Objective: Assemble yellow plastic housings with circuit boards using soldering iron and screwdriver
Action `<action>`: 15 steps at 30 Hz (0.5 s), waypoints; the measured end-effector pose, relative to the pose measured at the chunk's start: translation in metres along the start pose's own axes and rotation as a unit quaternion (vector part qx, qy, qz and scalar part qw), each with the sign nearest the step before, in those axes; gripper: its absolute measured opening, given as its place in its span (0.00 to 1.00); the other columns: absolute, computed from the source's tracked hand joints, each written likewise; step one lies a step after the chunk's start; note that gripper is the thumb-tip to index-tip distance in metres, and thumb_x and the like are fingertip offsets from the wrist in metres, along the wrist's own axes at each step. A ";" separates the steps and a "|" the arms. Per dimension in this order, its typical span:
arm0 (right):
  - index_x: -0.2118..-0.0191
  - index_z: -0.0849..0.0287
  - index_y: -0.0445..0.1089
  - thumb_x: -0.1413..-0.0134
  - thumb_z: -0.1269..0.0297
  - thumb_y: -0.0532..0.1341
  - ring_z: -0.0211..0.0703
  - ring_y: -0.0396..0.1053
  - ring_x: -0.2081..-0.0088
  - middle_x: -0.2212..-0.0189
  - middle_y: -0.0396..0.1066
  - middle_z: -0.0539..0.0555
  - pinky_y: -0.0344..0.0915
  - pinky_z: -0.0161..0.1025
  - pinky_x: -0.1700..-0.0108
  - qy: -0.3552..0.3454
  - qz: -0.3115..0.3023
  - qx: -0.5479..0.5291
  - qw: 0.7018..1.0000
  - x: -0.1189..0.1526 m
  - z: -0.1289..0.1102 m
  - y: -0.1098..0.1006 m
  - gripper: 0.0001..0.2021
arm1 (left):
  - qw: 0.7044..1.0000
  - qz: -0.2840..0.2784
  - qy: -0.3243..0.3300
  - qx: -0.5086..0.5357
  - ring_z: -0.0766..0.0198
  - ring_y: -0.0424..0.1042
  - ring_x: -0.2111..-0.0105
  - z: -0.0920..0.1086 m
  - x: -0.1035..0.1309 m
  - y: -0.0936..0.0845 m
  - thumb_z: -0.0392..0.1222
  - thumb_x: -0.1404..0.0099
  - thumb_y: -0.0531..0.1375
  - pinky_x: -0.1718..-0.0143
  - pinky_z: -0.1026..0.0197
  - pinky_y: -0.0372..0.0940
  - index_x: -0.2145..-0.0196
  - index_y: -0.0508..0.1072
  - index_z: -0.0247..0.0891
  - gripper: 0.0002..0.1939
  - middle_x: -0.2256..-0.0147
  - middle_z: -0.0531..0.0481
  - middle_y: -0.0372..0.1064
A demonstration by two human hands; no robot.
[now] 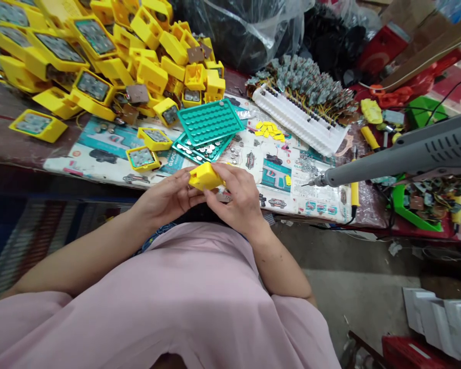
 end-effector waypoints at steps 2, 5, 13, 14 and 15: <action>0.45 0.55 0.67 0.41 0.65 0.61 0.46 0.75 0.49 0.50 0.76 0.59 0.73 0.46 0.47 0.011 0.016 0.002 1.000 -0.002 -0.002 0.003 0.18 | 1.000 0.004 -0.005 0.003 0.66 0.79 0.63 -0.003 -0.001 0.002 0.46 0.48 0.75 0.59 0.64 0.75 0.60 0.79 0.43 0.18 0.61 0.54 0.79; 0.45 0.55 0.68 0.41 0.65 0.61 0.46 0.75 0.49 0.49 0.77 0.58 0.72 0.46 0.46 0.028 0.014 -0.004 1.000 -0.004 -0.002 0.006 0.18 | 0.999 -0.004 0.028 -0.036 0.63 0.79 0.59 -0.007 -0.002 0.002 0.48 0.46 0.73 0.57 0.63 0.74 0.58 0.80 0.44 0.18 0.57 0.52 0.79; 0.50 0.55 0.71 0.42 0.68 0.62 0.43 0.75 0.51 0.54 0.78 0.55 0.73 0.43 0.48 0.070 -0.030 -0.049 0.996 -0.007 -0.006 0.002 0.14 | 0.961 0.021 0.154 -0.230 0.59 0.76 0.53 -0.006 0.004 -0.004 0.53 0.39 0.68 0.47 0.57 0.70 0.52 0.80 0.45 0.19 0.54 0.49 0.79; 0.51 0.56 0.71 0.42 0.67 0.63 0.43 0.75 0.52 0.55 0.78 0.54 0.73 0.42 0.48 0.069 -0.035 -0.057 0.995 -0.007 -0.007 0.001 0.13 | 0.951 0.023 0.166 -0.260 0.58 0.76 0.52 -0.005 0.006 -0.003 0.53 0.39 0.68 0.46 0.57 0.69 0.52 0.80 0.45 0.19 0.54 0.49 0.79; 0.52 0.56 0.71 0.42 0.67 0.63 0.42 0.75 0.53 0.56 0.78 0.54 0.73 0.42 0.49 0.067 -0.037 -0.062 0.995 -0.007 -0.008 0.001 0.12 | 0.940 0.023 0.179 -0.288 0.58 0.75 0.51 -0.003 0.007 -0.002 0.53 0.38 0.67 0.45 0.56 0.68 0.53 0.81 0.45 0.18 0.53 0.49 0.79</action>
Point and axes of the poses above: each hand's wrist, its own x-axis away from the middle knuckle, its own y-axis out of the palm, z = x × y, the point moved 3 cm from there along -x, towards the middle knuckle
